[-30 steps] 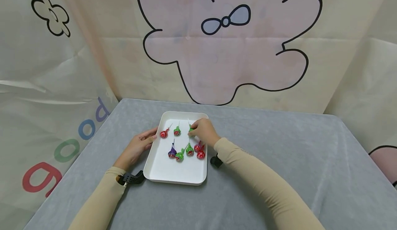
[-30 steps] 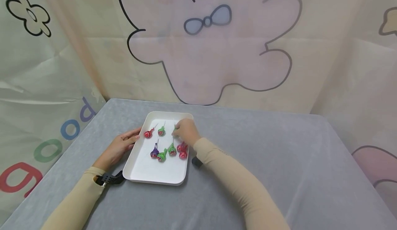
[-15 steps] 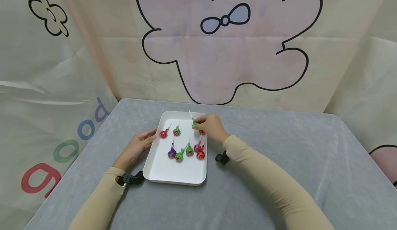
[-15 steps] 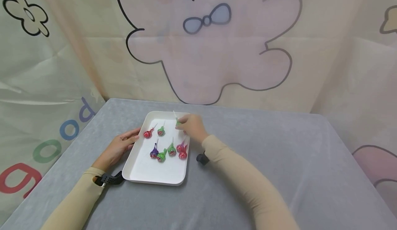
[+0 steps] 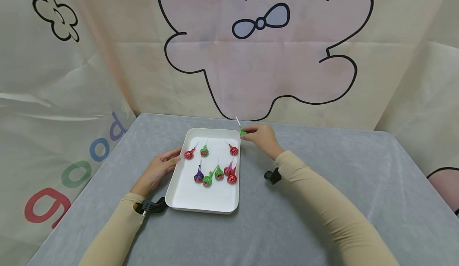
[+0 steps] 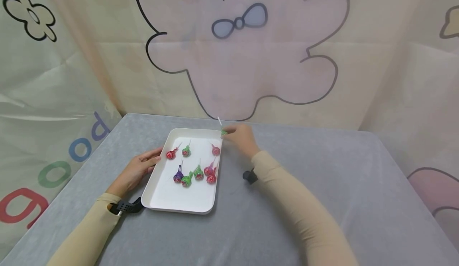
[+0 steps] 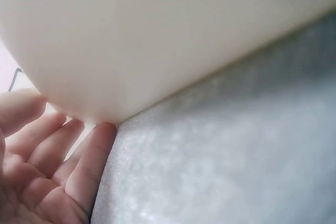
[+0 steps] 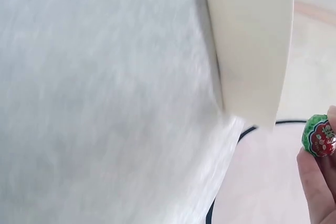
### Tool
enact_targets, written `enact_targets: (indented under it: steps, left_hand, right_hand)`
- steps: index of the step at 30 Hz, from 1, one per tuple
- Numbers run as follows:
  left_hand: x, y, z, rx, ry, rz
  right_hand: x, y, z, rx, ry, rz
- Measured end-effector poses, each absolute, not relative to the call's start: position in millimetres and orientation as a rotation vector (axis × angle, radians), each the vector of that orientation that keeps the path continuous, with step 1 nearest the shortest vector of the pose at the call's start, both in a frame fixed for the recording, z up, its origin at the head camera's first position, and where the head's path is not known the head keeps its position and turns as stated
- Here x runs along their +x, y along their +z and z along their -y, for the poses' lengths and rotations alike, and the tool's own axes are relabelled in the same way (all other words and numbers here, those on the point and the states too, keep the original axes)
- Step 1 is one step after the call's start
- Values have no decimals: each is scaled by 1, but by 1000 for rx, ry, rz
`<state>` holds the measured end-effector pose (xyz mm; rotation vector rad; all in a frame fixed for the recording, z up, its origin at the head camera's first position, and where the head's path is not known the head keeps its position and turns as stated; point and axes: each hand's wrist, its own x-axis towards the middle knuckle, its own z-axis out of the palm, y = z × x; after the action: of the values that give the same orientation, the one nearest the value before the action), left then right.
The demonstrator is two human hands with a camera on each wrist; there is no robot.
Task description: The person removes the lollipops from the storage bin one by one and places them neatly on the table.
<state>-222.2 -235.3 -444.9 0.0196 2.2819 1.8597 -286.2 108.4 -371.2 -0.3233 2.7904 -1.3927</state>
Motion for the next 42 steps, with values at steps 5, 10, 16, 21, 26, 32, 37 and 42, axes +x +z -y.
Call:
enact_targets:
  steps: [5,10,16,21,26,32,37,42]
  left_hand:
    - [-224,-445,235,2,1858,-2275]
    - [-225,-445,235,-11,1881,-2269]
    - [-224,-443,236,-7,1874,-2268]
    - [-224,-442,237,5,1872,-2285]
    - [-225,-443,238,5,1891,-2265]
    - [-224,-445,239,31,1897,-2255]
    - [-222,-445,239,25,1890,-2259]
    - [-221,-444,236,28,1901,-2248]
  right_hand:
    - [-295,-372,-124,-338,-1367,-2825]
    - [-306,-376,-138,-332,-1380,-2805]
    - [-317,-380,-148,-282,-1318,-2791]
    - [-326,-382,-151,-264,-1271,-2791]
    - [-336,-386,-153,-260,-1236,-2779]
    - [-345,-389,-157,-335,-1147,-2771]
    - [-349,-392,-159,-372,-1090,-2777]
    - [-352,-395,-158,-375,-1033,-2771]
